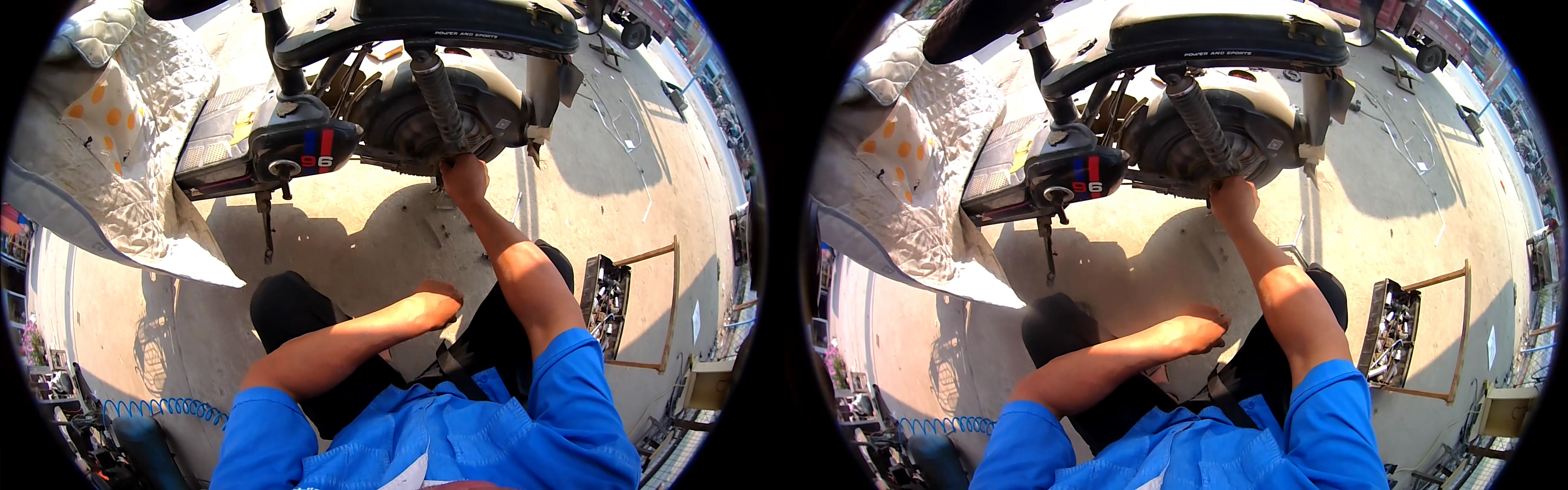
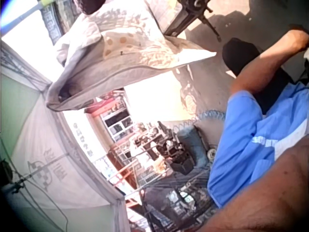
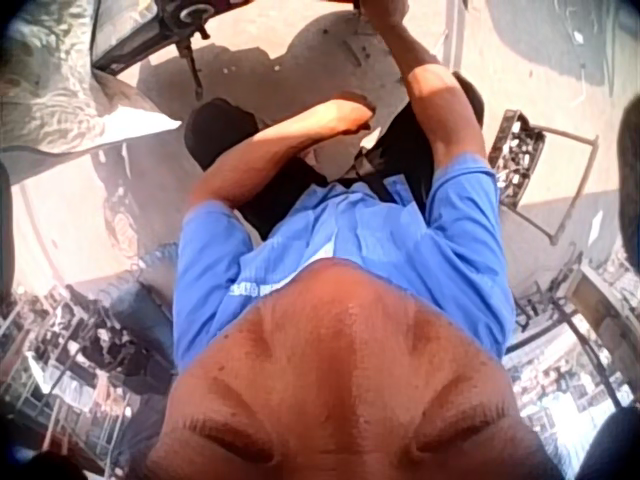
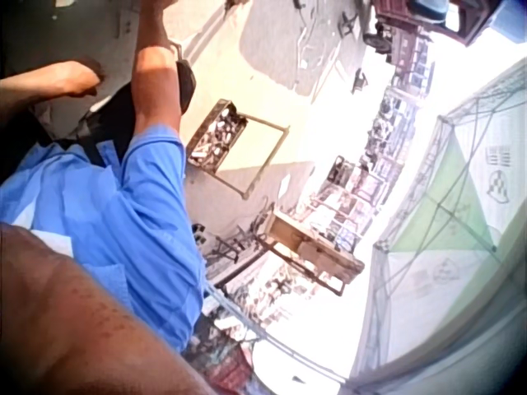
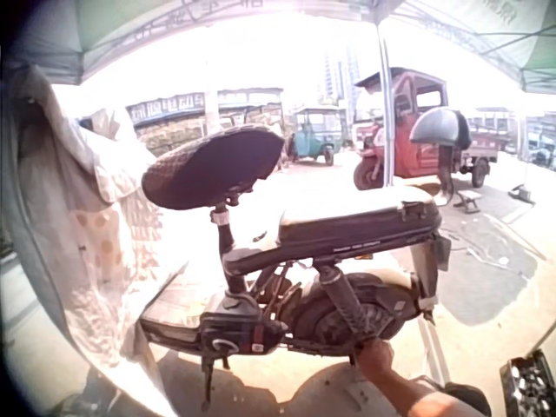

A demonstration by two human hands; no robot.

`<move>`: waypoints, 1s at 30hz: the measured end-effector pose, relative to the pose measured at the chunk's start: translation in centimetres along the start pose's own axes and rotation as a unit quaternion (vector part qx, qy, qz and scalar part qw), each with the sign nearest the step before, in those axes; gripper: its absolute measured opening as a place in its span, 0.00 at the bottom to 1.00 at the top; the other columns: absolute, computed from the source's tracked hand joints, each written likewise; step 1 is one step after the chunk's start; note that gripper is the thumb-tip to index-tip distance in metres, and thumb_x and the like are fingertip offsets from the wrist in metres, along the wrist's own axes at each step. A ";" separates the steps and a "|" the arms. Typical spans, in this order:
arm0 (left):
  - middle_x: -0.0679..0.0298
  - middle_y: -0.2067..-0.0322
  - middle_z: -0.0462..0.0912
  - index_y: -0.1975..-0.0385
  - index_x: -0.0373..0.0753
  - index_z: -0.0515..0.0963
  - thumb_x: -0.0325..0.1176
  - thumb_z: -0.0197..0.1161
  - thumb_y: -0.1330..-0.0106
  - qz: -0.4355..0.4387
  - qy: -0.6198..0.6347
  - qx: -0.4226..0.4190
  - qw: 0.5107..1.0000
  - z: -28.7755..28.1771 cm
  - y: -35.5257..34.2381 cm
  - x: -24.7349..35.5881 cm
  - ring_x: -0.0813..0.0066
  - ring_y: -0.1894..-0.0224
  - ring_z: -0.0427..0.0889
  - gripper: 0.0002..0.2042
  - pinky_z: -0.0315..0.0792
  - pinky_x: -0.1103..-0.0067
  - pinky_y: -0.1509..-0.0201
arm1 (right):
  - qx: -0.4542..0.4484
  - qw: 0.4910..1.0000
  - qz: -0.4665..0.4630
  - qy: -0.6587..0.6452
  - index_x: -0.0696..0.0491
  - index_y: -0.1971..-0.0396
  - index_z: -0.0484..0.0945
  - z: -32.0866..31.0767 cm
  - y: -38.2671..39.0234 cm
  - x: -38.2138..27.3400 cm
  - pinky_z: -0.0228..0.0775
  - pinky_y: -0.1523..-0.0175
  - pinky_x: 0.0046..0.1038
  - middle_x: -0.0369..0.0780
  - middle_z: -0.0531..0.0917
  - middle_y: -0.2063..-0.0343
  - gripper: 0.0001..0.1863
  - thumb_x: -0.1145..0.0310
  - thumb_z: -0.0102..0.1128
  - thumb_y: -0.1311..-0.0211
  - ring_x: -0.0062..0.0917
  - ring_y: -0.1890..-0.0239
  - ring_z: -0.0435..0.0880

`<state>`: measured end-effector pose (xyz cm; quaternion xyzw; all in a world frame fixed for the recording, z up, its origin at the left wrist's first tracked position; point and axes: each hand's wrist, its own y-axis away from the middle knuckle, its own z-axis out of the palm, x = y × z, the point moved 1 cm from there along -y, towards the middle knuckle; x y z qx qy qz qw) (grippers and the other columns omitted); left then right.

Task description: The person sits on the ground and uses a power drill to remove a bolt from the rear suspension of a scooter. They then use a wrench to tighten a nut on the same component by hand.

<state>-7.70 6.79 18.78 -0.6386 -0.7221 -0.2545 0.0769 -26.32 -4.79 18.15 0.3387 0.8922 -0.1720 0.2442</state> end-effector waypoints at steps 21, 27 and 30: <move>0.51 0.64 0.83 0.62 0.35 0.79 0.37 0.65 0.42 -0.089 0.018 0.020 0.996 -3.8 0.2 -2.0 0.55 0.61 0.83 0.14 0.77 0.66 0.59 | 0.024 0.995 0.061 -0.075 0.50 0.69 0.84 -0.1 0.8 -1.0 0.73 0.57 0.43 0.47 0.84 0.70 0.13 0.59 0.65 0.53 0.45 0.63 0.82; 0.51 0.57 0.79 0.55 0.36 0.76 0.44 0.65 0.41 -0.195 0.027 0.010 0.980 -6.1 -0.9 -2.9 0.55 0.51 0.79 0.20 0.74 0.64 0.52 | 0.021 0.996 0.063 -0.064 0.49 0.69 0.84 0.4 0.5 -0.4 0.73 0.57 0.43 0.47 0.84 0.70 0.14 0.57 0.66 0.52 0.45 0.62 0.82; 0.50 0.57 0.79 0.56 0.35 0.76 0.44 0.63 0.40 -0.218 0.071 0.027 0.973 -6.6 -1.3 -3.4 0.54 0.51 0.79 0.19 0.74 0.63 0.51 | 0.019 0.997 0.051 -0.050 0.49 0.69 0.84 0.1 0.8 -0.6 0.73 0.58 0.43 0.47 0.84 0.70 0.14 0.56 0.65 0.51 0.44 0.63 0.82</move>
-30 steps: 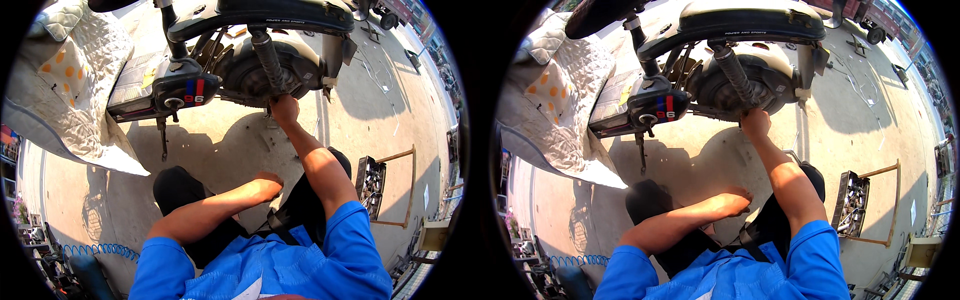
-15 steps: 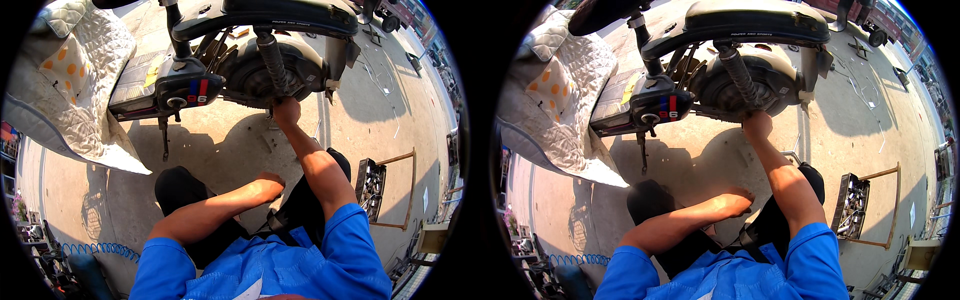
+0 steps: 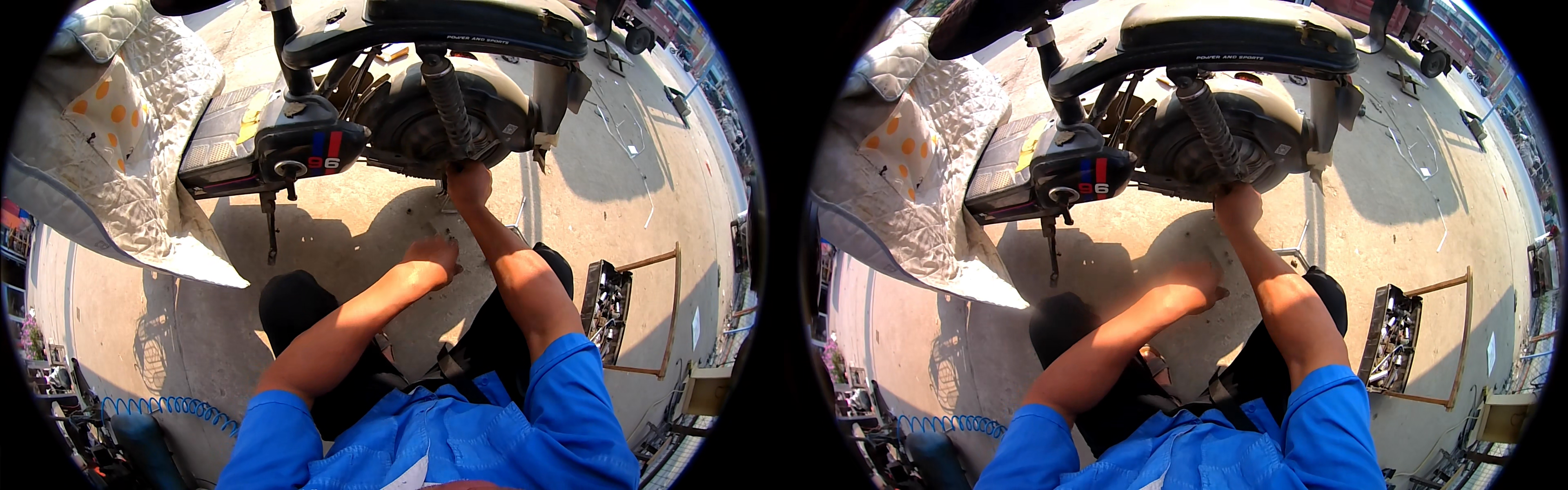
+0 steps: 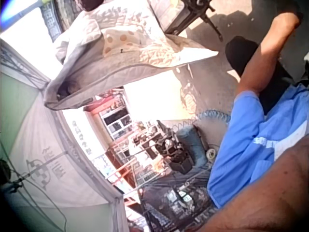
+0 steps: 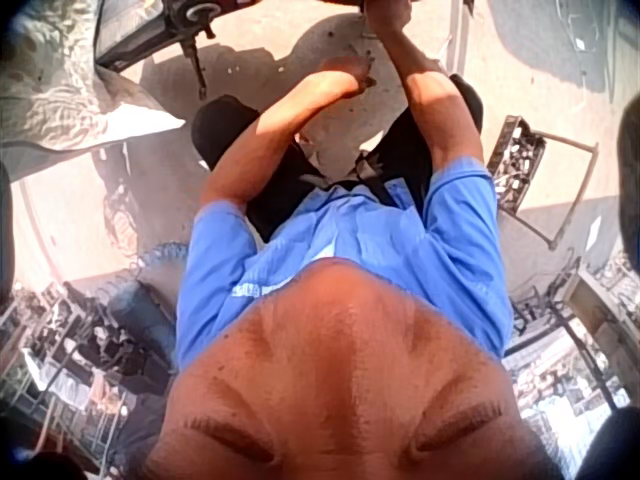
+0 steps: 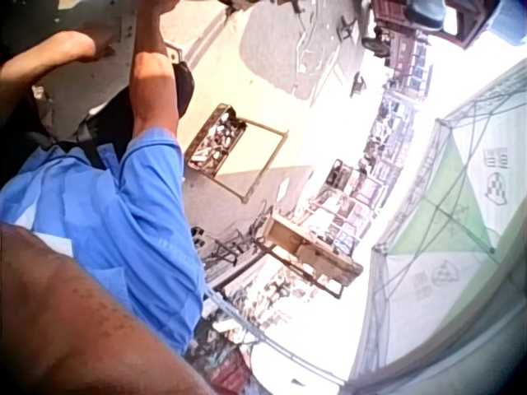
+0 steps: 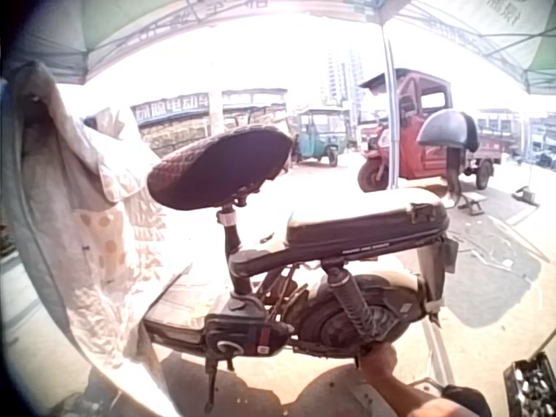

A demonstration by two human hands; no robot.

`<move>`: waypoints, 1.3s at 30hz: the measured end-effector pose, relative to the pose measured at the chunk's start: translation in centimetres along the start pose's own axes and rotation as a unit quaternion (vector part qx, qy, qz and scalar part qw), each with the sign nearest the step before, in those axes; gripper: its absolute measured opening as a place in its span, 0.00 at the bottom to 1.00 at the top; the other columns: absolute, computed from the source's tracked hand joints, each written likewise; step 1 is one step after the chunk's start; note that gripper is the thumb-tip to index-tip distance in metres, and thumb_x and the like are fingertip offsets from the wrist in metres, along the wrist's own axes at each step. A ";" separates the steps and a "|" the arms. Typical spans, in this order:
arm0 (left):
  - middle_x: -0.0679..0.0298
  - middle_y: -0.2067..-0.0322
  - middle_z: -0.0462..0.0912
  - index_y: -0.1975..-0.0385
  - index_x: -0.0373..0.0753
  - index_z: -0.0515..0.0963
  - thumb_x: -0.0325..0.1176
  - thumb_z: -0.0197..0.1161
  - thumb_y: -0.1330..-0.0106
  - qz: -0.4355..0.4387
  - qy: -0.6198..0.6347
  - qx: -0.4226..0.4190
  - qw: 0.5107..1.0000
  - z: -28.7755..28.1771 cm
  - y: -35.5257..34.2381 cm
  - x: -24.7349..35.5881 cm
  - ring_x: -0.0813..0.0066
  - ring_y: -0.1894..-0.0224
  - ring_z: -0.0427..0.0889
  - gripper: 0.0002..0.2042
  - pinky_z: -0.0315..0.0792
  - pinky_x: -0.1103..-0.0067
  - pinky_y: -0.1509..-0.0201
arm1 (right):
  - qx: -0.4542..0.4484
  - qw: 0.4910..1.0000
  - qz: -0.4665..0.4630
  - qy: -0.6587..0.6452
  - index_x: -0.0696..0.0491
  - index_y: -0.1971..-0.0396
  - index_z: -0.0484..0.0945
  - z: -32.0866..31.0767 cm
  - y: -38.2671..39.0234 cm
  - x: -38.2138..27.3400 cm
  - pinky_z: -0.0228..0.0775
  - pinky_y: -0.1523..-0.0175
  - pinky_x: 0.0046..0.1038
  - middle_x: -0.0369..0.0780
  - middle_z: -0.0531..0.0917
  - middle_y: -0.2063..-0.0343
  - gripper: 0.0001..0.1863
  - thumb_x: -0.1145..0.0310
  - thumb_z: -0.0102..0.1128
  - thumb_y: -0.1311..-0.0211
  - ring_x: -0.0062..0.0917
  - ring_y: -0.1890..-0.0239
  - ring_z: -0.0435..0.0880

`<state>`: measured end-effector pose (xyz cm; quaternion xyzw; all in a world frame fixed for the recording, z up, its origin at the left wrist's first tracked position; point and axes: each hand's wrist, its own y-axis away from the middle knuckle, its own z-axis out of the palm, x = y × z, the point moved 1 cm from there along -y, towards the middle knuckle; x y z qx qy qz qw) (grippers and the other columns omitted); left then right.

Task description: The person sits on the ground and uses a power drill to remove a bolt from the rear suspension of a scooter. They then use a wrench to tighten a nut on the same component by hand.

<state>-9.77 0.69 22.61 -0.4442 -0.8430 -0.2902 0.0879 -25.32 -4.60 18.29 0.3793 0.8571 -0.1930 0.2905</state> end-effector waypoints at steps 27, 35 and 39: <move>0.58 0.79 0.79 0.67 0.30 0.80 0.29 0.54 0.39 -0.111 0.756 0.239 0.599 3.2 -14.0 -6.6 0.73 0.82 0.76 0.10 0.68 0.76 0.81 | -0.016 0.999 0.035 -0.005 0.54 0.70 0.84 1.2 -0.8 0.6 0.73 0.56 0.45 0.50 0.83 0.68 0.16 0.57 0.60 0.50 0.47 0.61 0.82; 0.60 0.83 0.76 0.74 0.29 0.80 0.23 0.54 0.43 -0.083 0.738 0.256 0.619 3.6 -14.4 -6.3 0.74 0.86 0.72 0.07 0.64 0.75 0.84 | -0.004 1.000 0.011 -0.009 0.54 0.72 0.85 1.7 -1.2 1.3 0.74 0.57 0.45 0.49 0.84 0.71 0.15 0.57 0.63 0.51 0.47 0.64 0.83; 0.60 0.84 0.75 0.79 0.29 0.78 0.22 0.53 0.44 0.018 0.593 0.364 0.718 4.1 -13.8 -6.8 0.74 0.86 0.71 0.07 0.63 0.75 0.85 | -0.001 1.000 0.004 -0.017 0.54 0.73 0.84 1.8 -0.8 0.7 0.74 0.58 0.44 0.49 0.84 0.72 0.16 0.56 0.63 0.52 0.47 0.64 0.83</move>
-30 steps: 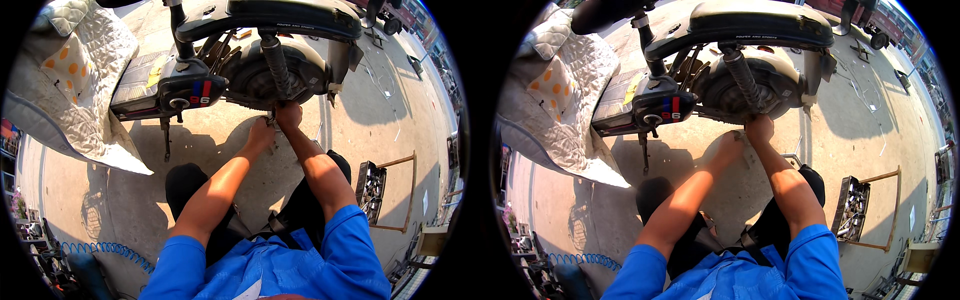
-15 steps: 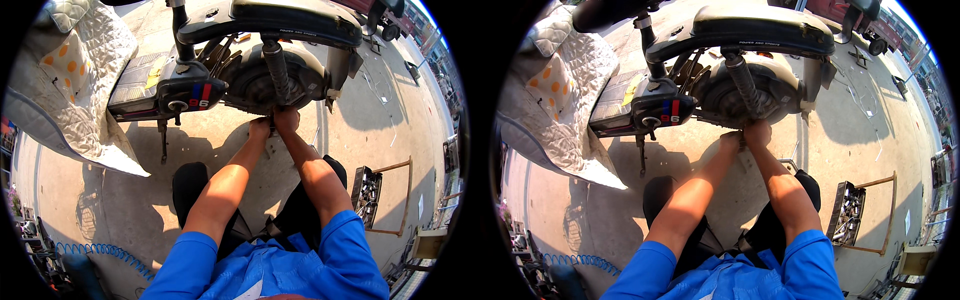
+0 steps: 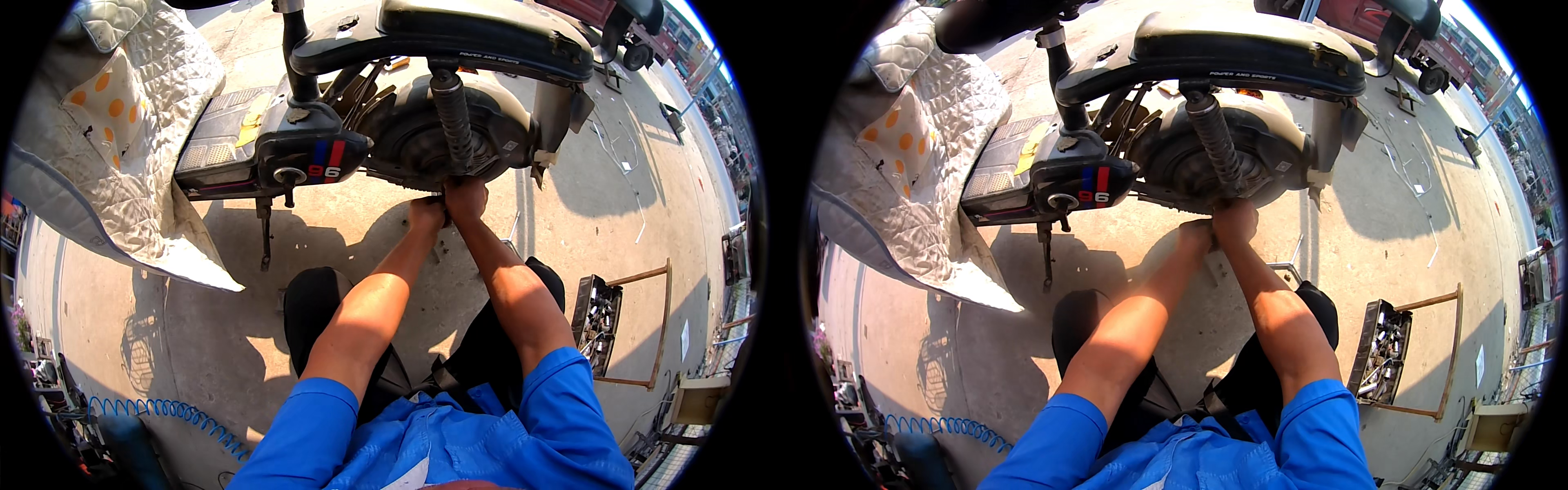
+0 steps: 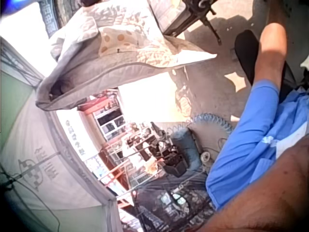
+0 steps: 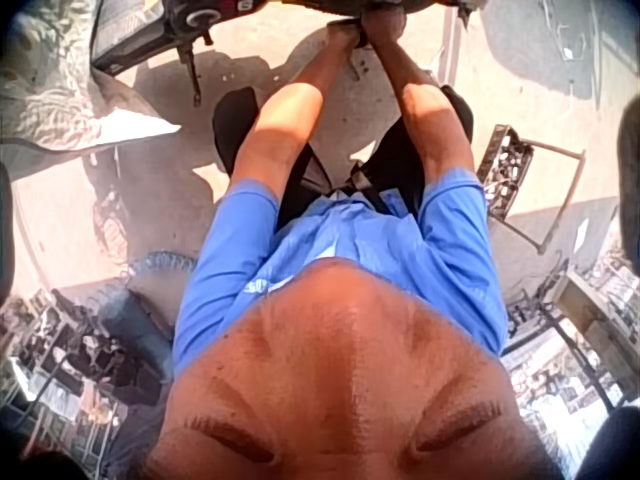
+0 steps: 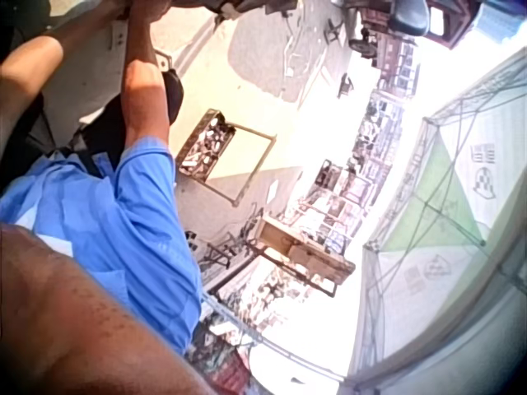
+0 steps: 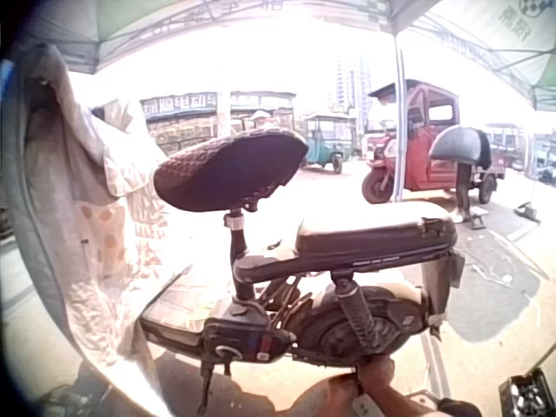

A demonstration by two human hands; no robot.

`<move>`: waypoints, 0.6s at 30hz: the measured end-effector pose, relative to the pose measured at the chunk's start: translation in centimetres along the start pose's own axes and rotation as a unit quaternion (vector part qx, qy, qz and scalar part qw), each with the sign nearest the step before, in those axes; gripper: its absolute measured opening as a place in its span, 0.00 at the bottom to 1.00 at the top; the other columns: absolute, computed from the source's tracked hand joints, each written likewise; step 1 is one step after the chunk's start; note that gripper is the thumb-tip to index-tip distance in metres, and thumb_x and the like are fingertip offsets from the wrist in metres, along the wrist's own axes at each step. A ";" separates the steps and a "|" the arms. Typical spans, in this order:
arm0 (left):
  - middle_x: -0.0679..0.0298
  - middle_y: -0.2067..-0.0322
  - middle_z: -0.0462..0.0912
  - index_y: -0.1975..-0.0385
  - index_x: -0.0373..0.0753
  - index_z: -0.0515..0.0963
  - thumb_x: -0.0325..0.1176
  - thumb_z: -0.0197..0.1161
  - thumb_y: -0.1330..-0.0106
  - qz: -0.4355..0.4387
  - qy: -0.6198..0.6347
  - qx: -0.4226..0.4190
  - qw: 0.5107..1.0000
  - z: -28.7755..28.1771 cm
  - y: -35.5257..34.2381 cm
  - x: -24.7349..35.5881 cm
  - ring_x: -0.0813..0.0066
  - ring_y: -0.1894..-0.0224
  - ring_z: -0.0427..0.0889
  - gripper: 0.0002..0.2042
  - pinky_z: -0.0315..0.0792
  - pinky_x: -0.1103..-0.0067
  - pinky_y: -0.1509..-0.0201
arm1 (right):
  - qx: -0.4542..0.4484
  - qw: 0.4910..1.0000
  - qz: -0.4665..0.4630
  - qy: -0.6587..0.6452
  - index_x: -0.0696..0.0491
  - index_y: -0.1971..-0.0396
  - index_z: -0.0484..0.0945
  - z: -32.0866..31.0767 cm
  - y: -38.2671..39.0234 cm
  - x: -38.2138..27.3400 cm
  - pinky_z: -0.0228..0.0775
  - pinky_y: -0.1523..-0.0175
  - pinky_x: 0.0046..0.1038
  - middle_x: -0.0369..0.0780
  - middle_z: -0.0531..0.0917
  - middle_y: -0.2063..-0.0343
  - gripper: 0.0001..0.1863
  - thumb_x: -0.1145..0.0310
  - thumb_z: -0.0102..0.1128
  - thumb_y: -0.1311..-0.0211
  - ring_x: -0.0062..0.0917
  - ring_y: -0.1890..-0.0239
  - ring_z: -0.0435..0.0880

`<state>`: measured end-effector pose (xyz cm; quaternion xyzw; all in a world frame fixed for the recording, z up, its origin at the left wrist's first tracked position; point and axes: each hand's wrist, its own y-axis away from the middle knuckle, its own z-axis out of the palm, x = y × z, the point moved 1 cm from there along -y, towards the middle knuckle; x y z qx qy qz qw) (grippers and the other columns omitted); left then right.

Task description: The person sits on the ground and uses a power drill to remove a bolt from the rear suspension of a scooter. They then use a wrench to tighten a nut on the same component by hand.

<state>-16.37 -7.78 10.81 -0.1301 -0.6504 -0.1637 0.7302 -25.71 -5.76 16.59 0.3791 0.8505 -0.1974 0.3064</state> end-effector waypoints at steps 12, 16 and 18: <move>0.61 0.86 0.73 0.85 0.30 0.75 0.24 0.51 0.44 -0.155 0.059 0.074 0.983 1.0 0.7 3.2 0.74 0.86 0.71 0.10 0.63 0.74 0.84 | 0.005 0.997 0.026 0.066 0.54 0.72 0.84 -0.5 0.1 -0.4 0.74 0.57 0.44 0.50 0.84 0.70 0.18 0.53 0.63 0.52 0.46 0.63 0.83; 0.61 0.85 0.75 0.83 0.31 0.77 0.26 0.52 0.43 -0.139 0.002 0.084 0.987 0.9 0.6 2.6 0.75 0.84 0.73 0.10 0.64 0.73 0.81 | 0.007 0.996 -0.024 0.081 0.54 0.72 0.84 -0.8 0.5 -0.8 0.74 0.57 0.44 0.50 0.84 0.72 0.18 0.52 0.62 0.50 0.46 0.64 0.83; 0.60 0.85 0.76 0.82 0.32 0.78 0.27 0.53 0.43 -0.143 0.018 0.075 0.987 0.9 0.7 2.6 0.76 0.83 0.73 0.10 0.65 0.73 0.81 | 0.009 0.995 -0.045 0.091 0.53 0.71 0.84 -1.1 0.6 -1.0 0.74 0.58 0.44 0.50 0.83 0.73 0.18 0.53 0.61 0.49 0.46 0.65 0.83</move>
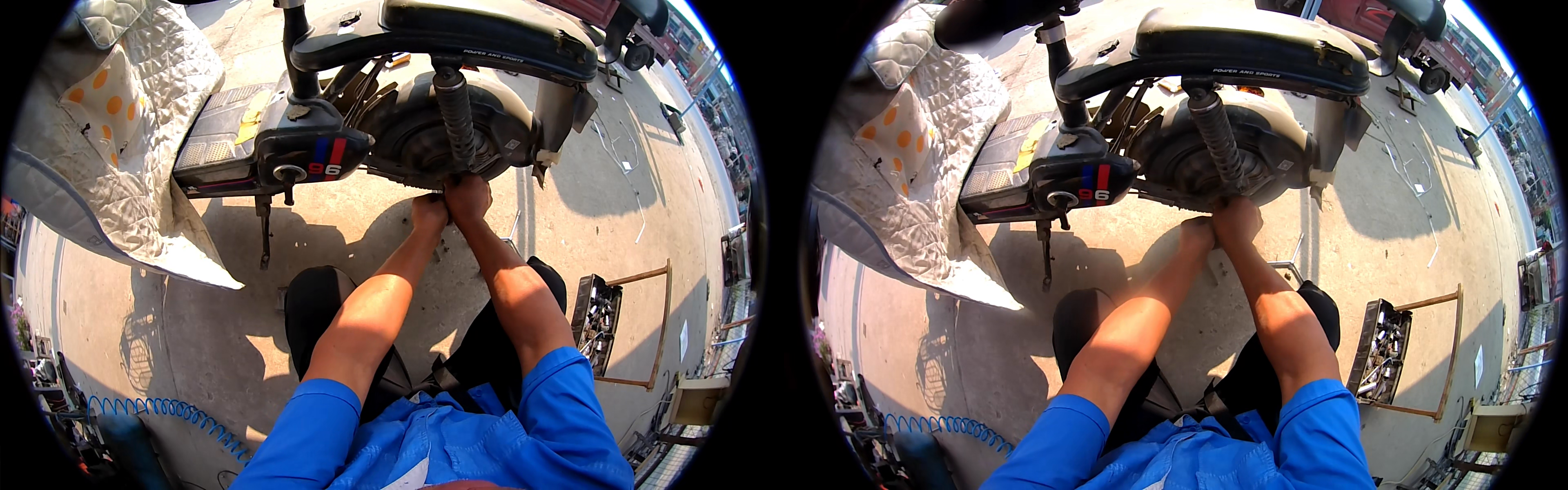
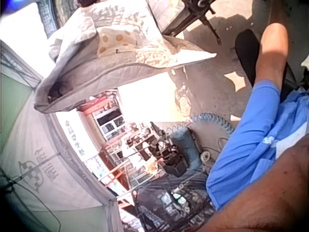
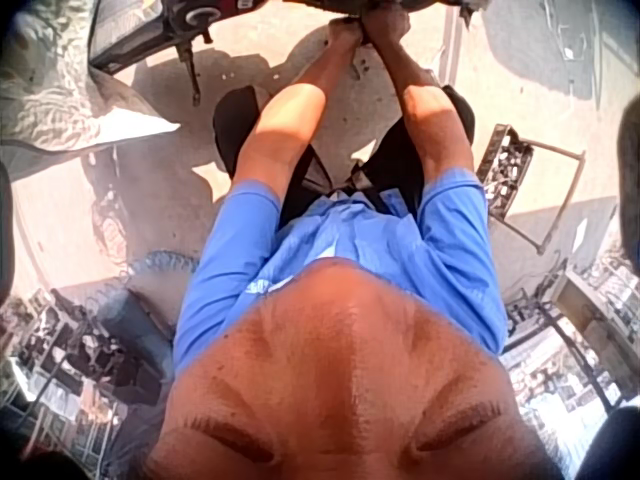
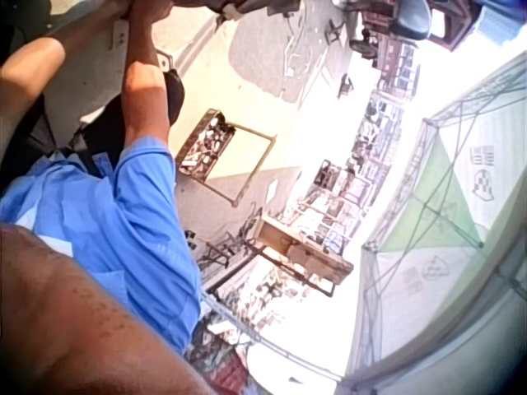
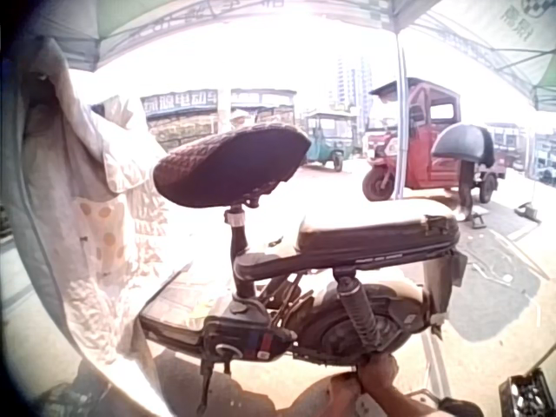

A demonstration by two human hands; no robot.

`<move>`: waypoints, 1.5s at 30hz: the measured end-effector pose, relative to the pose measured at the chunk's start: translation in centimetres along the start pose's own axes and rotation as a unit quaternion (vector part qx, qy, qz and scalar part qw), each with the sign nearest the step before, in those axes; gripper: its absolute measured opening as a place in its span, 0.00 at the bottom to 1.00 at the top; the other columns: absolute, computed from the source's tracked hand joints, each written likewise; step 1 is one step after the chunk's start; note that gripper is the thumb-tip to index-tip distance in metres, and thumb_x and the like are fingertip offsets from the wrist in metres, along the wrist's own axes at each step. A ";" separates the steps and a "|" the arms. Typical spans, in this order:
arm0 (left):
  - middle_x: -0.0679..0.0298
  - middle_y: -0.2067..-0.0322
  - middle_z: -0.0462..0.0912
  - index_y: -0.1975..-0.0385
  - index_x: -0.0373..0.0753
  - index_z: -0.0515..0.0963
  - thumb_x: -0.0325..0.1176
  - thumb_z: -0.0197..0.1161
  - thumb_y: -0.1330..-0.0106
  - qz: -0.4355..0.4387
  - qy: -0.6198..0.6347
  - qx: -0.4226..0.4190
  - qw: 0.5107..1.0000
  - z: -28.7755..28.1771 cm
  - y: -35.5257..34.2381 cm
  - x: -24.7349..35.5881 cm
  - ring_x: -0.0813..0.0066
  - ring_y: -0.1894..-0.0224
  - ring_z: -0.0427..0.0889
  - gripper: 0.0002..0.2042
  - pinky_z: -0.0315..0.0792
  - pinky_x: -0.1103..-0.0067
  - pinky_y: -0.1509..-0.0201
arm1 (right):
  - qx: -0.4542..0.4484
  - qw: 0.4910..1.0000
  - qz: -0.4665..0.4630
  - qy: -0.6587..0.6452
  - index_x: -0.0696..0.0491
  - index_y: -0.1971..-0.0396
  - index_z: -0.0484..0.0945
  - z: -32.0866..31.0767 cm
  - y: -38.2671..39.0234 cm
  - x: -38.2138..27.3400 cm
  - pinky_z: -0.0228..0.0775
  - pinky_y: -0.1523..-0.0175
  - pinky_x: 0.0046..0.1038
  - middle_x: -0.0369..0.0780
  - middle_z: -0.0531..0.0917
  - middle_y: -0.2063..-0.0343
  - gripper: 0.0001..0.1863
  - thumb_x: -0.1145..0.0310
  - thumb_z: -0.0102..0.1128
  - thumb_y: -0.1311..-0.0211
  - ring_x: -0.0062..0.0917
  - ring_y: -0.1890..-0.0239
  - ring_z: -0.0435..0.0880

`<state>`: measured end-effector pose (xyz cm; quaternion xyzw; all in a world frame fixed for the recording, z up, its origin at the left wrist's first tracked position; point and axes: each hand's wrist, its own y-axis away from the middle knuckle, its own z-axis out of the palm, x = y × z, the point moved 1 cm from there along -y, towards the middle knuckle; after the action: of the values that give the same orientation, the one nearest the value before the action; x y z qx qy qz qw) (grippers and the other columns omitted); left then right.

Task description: The person sits on the ground and uses a power drill to remove a bolt from the rear suspension of a scooter. They then use a wrench to tighten a nut on the same component by hand.

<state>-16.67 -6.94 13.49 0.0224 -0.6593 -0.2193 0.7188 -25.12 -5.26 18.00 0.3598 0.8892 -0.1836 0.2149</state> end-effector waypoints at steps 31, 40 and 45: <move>0.60 0.86 0.74 0.85 0.30 0.76 0.25 0.51 0.44 -0.006 0.033 -0.016 0.999 0.0 0.4 0.2 0.75 0.85 0.70 0.10 0.61 0.74 0.83 | 0.006 1.000 -0.013 0.010 0.54 0.73 0.84 1.0 -0.5 0.7 0.74 0.59 0.45 0.51 0.83 0.74 0.17 0.54 0.59 0.49 0.47 0.66 0.83; 0.66 0.83 0.72 0.79 0.32 0.76 0.27 0.51 0.45 -0.022 0.003 -0.021 1.000 -0.2 0.4 0.2 0.78 0.80 0.69 0.07 0.62 0.75 0.77 | -0.024 0.997 -0.037 0.068 0.53 0.72 0.83 0.7 -0.3 0.5 0.74 0.58 0.45 0.49 0.84 0.72 0.18 0.52 0.56 0.44 0.45 0.65 0.83; 0.66 0.80 0.74 0.76 0.31 0.77 0.25 0.50 0.46 -0.038 0.000 -0.018 0.999 -0.1 0.5 0.6 0.80 0.77 0.69 0.08 0.63 0.75 0.76 | -0.011 0.996 -0.047 0.078 0.53 0.74 0.83 0.2 -0.2 0.3 0.74 0.59 0.44 0.49 0.84 0.74 0.18 0.53 0.57 0.44 0.45 0.66 0.84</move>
<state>-16.43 -6.68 14.25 0.0342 -0.6541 -0.2584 0.7101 -25.42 -5.37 17.70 0.3282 0.9211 -0.1554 0.1401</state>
